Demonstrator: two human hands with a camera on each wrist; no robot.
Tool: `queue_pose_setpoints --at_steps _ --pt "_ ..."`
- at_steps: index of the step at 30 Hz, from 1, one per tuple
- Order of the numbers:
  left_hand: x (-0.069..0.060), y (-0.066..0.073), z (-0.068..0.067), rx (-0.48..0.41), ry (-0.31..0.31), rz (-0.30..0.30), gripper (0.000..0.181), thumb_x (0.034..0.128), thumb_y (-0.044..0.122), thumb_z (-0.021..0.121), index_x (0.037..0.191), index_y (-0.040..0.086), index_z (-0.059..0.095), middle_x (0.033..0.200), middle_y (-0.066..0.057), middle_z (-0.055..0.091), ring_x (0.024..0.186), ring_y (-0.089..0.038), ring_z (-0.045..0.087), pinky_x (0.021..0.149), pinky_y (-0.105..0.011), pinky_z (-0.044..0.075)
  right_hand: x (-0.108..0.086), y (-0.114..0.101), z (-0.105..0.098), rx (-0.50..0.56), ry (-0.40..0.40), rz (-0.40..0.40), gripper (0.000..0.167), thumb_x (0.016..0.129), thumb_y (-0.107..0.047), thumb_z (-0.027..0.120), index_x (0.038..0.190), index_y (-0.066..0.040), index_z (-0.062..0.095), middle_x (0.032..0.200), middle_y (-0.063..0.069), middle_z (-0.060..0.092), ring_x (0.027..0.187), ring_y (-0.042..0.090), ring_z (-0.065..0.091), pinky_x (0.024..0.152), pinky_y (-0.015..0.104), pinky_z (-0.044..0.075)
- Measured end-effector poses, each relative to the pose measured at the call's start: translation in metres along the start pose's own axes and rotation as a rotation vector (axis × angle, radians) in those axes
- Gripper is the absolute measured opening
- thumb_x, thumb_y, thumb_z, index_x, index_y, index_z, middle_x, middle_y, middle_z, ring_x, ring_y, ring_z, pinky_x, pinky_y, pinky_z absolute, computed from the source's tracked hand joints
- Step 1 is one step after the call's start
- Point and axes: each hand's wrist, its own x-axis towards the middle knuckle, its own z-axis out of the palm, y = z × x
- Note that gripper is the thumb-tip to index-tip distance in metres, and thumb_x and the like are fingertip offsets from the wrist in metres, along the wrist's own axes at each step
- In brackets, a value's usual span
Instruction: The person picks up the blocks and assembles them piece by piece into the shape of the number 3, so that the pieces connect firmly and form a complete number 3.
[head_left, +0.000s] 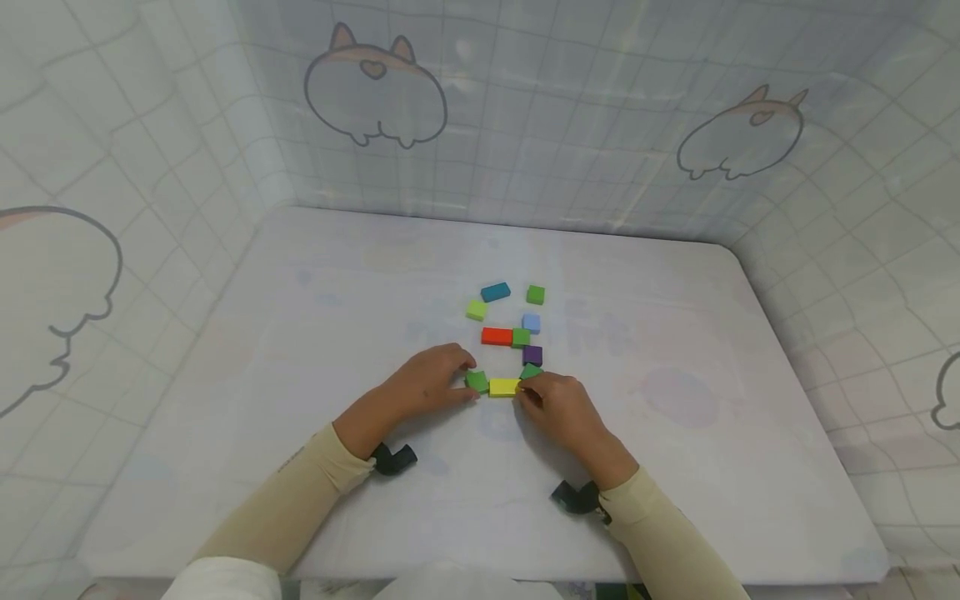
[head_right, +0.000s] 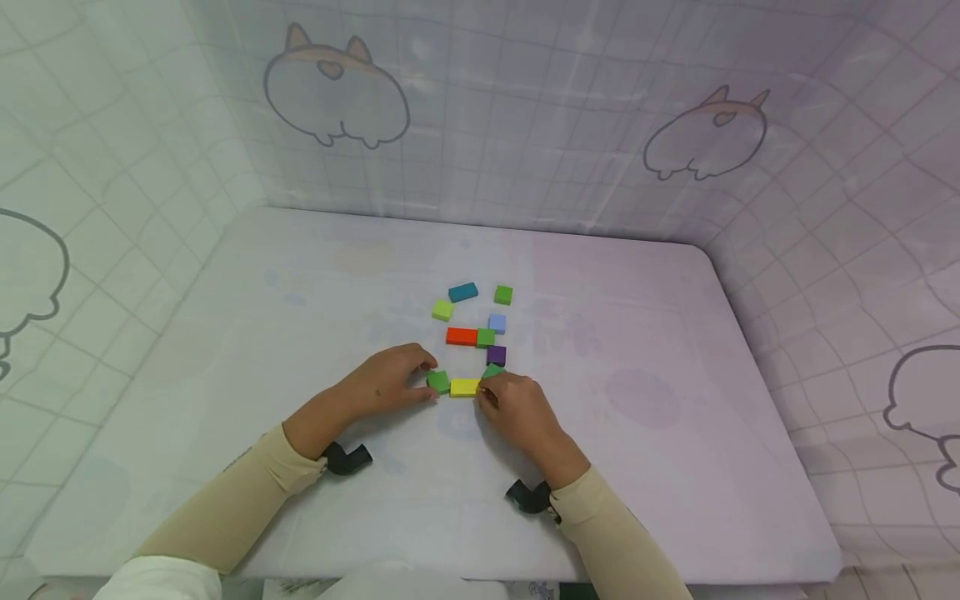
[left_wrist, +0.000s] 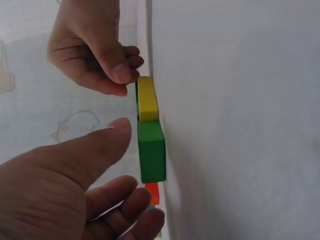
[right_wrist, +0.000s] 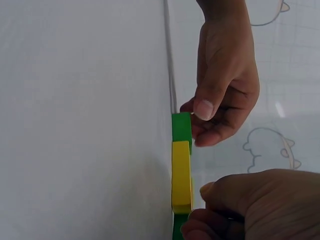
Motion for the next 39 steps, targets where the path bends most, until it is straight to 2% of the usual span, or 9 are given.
queue_pose_setpoints --at_steps 9,16,19,27,33,39 --pt "0.0 -0.003 -0.002 -0.025 0.009 0.003 0.052 0.086 0.044 0.076 0.126 0.013 0.063 0.114 0.003 0.064 0.105 -0.013 0.058 0.097 -0.034 0.051 0.001 0.0 -0.004 0.011 0.016 0.0 0.016 0.088 -0.017 0.076 0.103 -0.01 0.078 0.084 -0.004 0.072 0.069 0.005 0.056 0.072 0.022 0.056" --pt "0.001 -0.004 -0.005 -0.028 0.025 0.009 0.051 0.0879 0.045 0.074 0.126 0.012 0.063 0.113 0.002 0.064 0.105 -0.014 0.058 0.096 -0.035 0.051 0.001 0.004 -0.011 0.011 0.127 -0.081 0.012 0.085 -0.01 0.077 0.096 -0.006 0.077 0.081 -0.001 0.07 0.067 0.007 0.055 0.063 0.021 0.053" --pt "0.001 -0.005 -0.006 -0.039 0.032 -0.002 0.047 0.09 0.043 0.072 0.126 0.013 0.064 0.113 0.002 0.064 0.104 -0.014 0.058 0.095 -0.036 0.052 0.003 0.008 -0.014 0.0 0.15 -0.105 0.013 0.085 -0.009 0.077 0.097 -0.005 0.077 0.082 0.0 0.071 0.068 0.006 0.057 0.063 0.021 0.052" --pt "0.004 -0.008 -0.01 -0.067 0.045 -0.041 0.039 0.0929 0.04 0.068 0.122 0.014 0.066 0.111 0.003 0.064 0.102 -0.015 0.058 0.093 -0.037 0.053 0.01 0.013 -0.022 0.01 0.096 -0.019 0.02 0.088 -0.013 0.075 0.107 -0.006 0.076 0.091 0.001 0.072 0.074 0.009 0.06 0.069 0.025 0.056" --pt "0.007 -0.01 -0.009 -0.041 0.014 -0.035 0.04 0.0904 0.04 0.071 0.122 0.016 0.066 0.111 0.005 0.064 0.102 -0.014 0.057 0.094 -0.036 0.052 0.012 0.017 -0.023 0.007 0.077 -0.006 0.021 0.089 -0.014 0.075 0.109 -0.006 0.075 0.097 0.003 0.073 0.079 0.011 0.064 0.072 0.028 0.057" --pt "0.007 -0.011 -0.002 -0.04 -0.029 0.003 0.042 0.0865 0.04 0.074 0.121 0.018 0.066 0.109 0.008 0.064 0.101 -0.011 0.056 0.094 -0.033 0.051 0.011 0.017 -0.02 0.008 0.062 -0.01 0.017 0.088 -0.012 0.076 0.103 -0.006 0.076 0.082 -0.001 0.068 0.07 0.009 0.055 0.064 0.024 0.052"
